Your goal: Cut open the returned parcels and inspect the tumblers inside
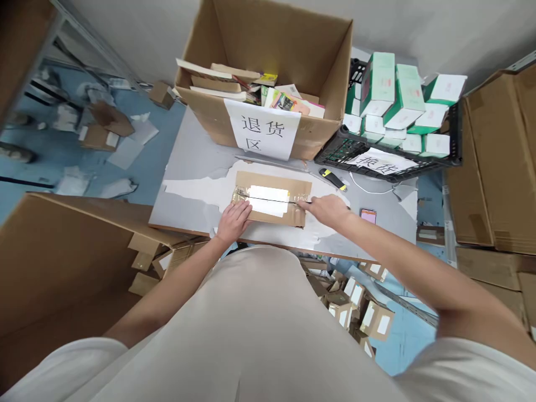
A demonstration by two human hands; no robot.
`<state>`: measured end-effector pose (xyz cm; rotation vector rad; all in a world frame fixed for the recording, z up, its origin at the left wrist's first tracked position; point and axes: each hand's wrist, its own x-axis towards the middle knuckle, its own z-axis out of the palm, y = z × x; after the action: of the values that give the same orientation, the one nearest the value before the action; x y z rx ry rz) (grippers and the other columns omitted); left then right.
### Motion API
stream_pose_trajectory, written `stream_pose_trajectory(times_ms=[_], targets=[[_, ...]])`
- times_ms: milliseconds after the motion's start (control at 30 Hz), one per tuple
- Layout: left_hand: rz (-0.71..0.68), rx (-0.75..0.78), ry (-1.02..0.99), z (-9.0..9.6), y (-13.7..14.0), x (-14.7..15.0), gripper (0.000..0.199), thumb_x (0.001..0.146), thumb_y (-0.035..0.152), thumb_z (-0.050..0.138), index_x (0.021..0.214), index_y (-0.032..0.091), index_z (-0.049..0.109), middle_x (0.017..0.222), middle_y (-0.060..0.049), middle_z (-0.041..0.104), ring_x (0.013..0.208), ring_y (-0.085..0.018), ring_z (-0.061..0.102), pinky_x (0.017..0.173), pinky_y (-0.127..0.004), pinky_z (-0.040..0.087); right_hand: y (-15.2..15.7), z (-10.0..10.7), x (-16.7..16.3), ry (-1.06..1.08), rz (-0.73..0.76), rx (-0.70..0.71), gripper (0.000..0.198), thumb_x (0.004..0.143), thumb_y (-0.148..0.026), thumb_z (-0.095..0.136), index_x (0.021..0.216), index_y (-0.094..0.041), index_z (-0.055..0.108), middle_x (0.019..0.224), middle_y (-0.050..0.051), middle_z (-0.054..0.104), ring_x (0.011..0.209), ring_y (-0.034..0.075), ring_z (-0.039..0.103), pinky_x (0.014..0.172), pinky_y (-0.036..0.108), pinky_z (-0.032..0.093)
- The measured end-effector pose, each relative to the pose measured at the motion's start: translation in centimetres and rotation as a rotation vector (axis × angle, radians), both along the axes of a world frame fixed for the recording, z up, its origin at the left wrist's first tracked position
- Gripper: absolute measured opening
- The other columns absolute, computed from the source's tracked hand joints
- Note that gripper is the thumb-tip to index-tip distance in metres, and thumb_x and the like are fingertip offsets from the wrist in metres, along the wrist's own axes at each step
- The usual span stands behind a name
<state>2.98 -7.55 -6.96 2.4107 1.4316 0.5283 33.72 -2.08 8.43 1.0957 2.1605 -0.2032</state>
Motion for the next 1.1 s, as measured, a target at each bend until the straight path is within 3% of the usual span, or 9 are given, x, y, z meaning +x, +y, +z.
stream_pose_trajectory(times_ms=[100,267,400,500,600,667,767,1100], targets=[[0.025,0.007,0.003,0.0,-0.1,0.1,0.043,0.095,0.038,0.044,0.13,0.016,0.057,0.134,-0.016,0.059,0.131,-0.027,0.05,0.109,-0.045,0.036,-2.1,0.7,4.2,-0.001,-0.079,0.042,0.074,0.086,-0.002,0.032,0.149,-0.04,0.03,0.103,0.013,0.066,0.071,0.021,0.067,0.062,0.032,0.042],[0.046,0.013,0.029,0.7,-0.6,0.2,0.043,0.095,0.036,0.043,0.132,0.018,0.054,0.136,-0.016,0.058,0.132,-0.028,0.049,0.109,-0.046,0.033,-4.8,0.8,7.8,0.106,-0.21,0.101,0.075,0.086,-0.003,0.034,0.149,-0.043,0.028,0.104,0.01,0.065,0.073,0.02,0.066,0.062,0.031,0.043],[0.053,0.002,0.08,2.9,-0.8,1.2,0.054,0.09,0.048,0.049,0.133,0.017,0.052,0.136,-0.018,0.056,0.132,-0.033,0.047,0.11,-0.05,0.028,-7.1,-1.2,9.4,0.546,-0.647,0.077,0.058,0.094,-0.025,0.038,0.151,-0.03,0.029,0.102,0.008,0.067,0.073,0.018,0.064,0.063,0.029,0.049],[0.05,-0.019,0.133,4.9,0.2,3.3,0.085,0.073,0.069,0.06,0.138,0.017,0.047,0.146,-0.021,0.044,0.138,-0.04,0.035,0.113,-0.056,0.018,-8.8,-4.1,8.9,0.897,-1.044,-0.136,0.065,0.093,-0.033,0.043,0.154,-0.026,0.021,0.093,0.003,0.067,0.056,0.01,0.057,0.056,0.025,0.051],[-0.006,-0.062,0.227,6.2,2.2,5.6,0.115,0.055,0.078,0.067,0.147,0.016,0.035,0.157,-0.023,0.023,0.144,-0.046,0.018,0.113,-0.063,0.008,-9.6,-6.6,7.4,1.135,-1.27,-0.273,0.068,0.09,-0.032,0.046,0.154,-0.029,0.021,0.099,0.003,0.066,0.054,0.007,0.055,0.054,0.024,0.053],[-0.039,-0.094,0.29,6.5,3.4,6.7,0.126,0.05,0.079,0.069,0.15,0.016,0.028,0.159,-0.023,0.015,0.145,-0.049,0.011,0.11,-0.067,0.004,-9.7,-7.5,6.6,1.229,-1.32,-0.307,0.068,0.089,-0.03,0.048,0.153,-0.029,0.024,0.103,0.003,0.064,0.055,0.006,0.056,0.055,0.024,0.054],[-0.041,-0.129,0.332,6.3,4.3,7.3,0.127,0.051,0.081,0.067,0.152,0.016,0.025,0.158,-0.024,0.016,0.144,-0.05,0.01,0.108,-0.071,0.004,-9.5,-7.7,6.0,1.251,-1.326,-0.331,0.068,0.089,-0.026,0.048,0.153,-0.029,0.026,0.099,0.002,0.063,0.054,0.005,0.055,0.054,0.023,0.054],[0.03,-0.2,0.325,6.1,4.7,7.7,0.124,0.051,0.079,0.069,0.151,0.019,0.027,0.159,-0.022,0.016,0.144,-0.049,0.01,0.108,-0.071,0.006,-9.1,-5.9,6.0,1.139,-1.228,-0.465,0.069,0.088,-0.019,0.052,0.151,-0.034,0.028,0.077,-0.005,0.061,0.045,0.005,0.054,0.045,0.019,0.05]])
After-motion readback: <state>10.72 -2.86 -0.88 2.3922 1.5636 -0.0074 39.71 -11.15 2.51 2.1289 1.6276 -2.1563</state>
